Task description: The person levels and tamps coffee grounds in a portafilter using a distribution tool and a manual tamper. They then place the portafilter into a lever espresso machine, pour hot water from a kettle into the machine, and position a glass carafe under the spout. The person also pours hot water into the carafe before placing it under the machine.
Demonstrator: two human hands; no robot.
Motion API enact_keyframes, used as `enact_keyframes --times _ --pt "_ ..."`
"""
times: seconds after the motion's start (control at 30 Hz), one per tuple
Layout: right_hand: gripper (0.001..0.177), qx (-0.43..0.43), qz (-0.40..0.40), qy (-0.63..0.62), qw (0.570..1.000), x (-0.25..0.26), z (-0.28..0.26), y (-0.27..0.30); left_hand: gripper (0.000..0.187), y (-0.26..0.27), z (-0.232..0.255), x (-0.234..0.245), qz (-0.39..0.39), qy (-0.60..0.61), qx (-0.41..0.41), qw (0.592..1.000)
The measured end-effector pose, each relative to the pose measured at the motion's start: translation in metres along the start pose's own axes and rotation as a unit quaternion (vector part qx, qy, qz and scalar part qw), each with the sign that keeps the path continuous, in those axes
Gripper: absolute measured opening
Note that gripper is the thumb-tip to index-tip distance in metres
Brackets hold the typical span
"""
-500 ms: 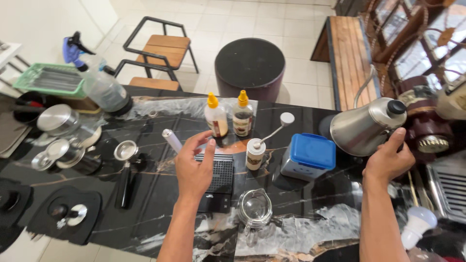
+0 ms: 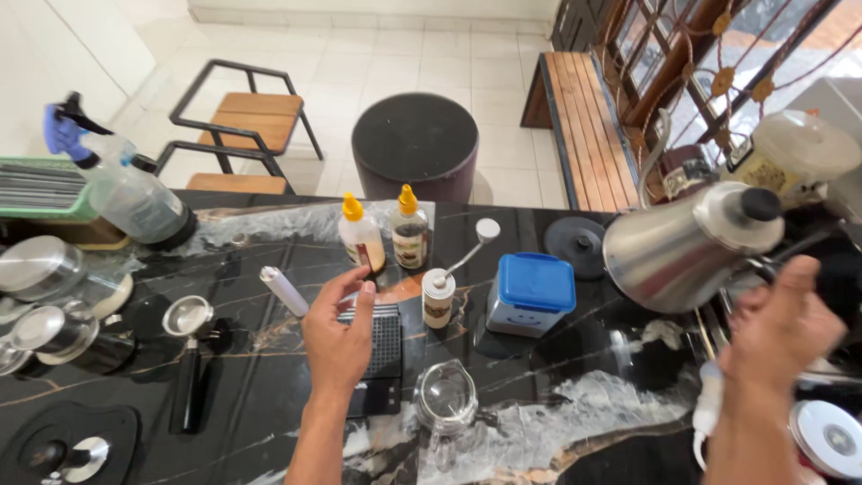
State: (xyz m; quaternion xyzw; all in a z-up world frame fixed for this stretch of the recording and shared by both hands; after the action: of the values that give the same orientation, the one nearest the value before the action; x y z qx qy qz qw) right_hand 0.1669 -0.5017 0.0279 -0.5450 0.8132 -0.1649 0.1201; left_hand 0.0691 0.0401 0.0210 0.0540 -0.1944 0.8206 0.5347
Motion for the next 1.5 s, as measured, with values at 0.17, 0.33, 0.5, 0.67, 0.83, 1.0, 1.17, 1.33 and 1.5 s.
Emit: enact_keyframes --times 0.17,0.33,0.5,0.67,0.83,1.0,1.17,1.33,1.5 --pt "0.053 -0.074 -0.082 -0.127 0.986 0.015 0.021 -0.016 0.026 0.005 0.000 0.011 0.006 0.013 0.000 1.000" --pt "0.053 -0.130 -0.177 -0.171 0.960 -0.015 0.046 -0.019 0.026 0.014 0.000 0.051 0.028 0.020 -0.002 0.999" --pt "0.054 -0.147 -0.225 -0.189 0.945 -0.064 0.033 0.006 0.027 0.023 -0.002 0.116 0.055 0.053 -0.022 0.997" --pt "0.054 -0.158 -0.253 -0.201 0.933 -0.136 0.008 0.060 0.028 0.032 -0.007 0.206 0.065 0.051 -0.037 0.996" --pt "0.054 -0.168 -0.268 -0.211 0.925 -0.210 -0.011 0.139 0.028 0.038 -0.021 0.310 0.063 0.036 -0.055 0.996" --pt "0.054 -0.174 -0.287 -0.209 0.918 -0.260 -0.035 0.194 0.027 0.055 -0.043 0.400 0.084 0.027 -0.038 0.995" --pt "0.054 -0.169 -0.319 -0.206 0.910 -0.300 -0.059 0.208 0.027 0.075 -0.071 0.460 0.122 0.054 -0.008 0.991" --pt "0.054 -0.169 -0.370 -0.197 0.892 -0.338 -0.070 0.226 0.027 0.109 -0.090 0.500 0.166 0.063 0.002 0.984" --pt "0.055 -0.161 -0.421 -0.202 0.869 -0.406 -0.089 0.255 0.027 0.145 -0.112 0.538 0.213 0.046 0.037 0.975"
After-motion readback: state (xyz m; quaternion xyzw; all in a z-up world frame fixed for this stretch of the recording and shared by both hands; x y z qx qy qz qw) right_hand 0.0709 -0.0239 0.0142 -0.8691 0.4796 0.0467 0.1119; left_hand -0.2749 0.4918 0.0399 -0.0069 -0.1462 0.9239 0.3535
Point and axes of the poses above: each hand's wrist, its own y-axis away from the middle knuckle, its own x-axis out of the back of the hand, z = x × y, the point moved 9 cm from there along -y, towards the middle knuckle, and after that the axes turned 13 degrees about -z, right-handed, at the moved point
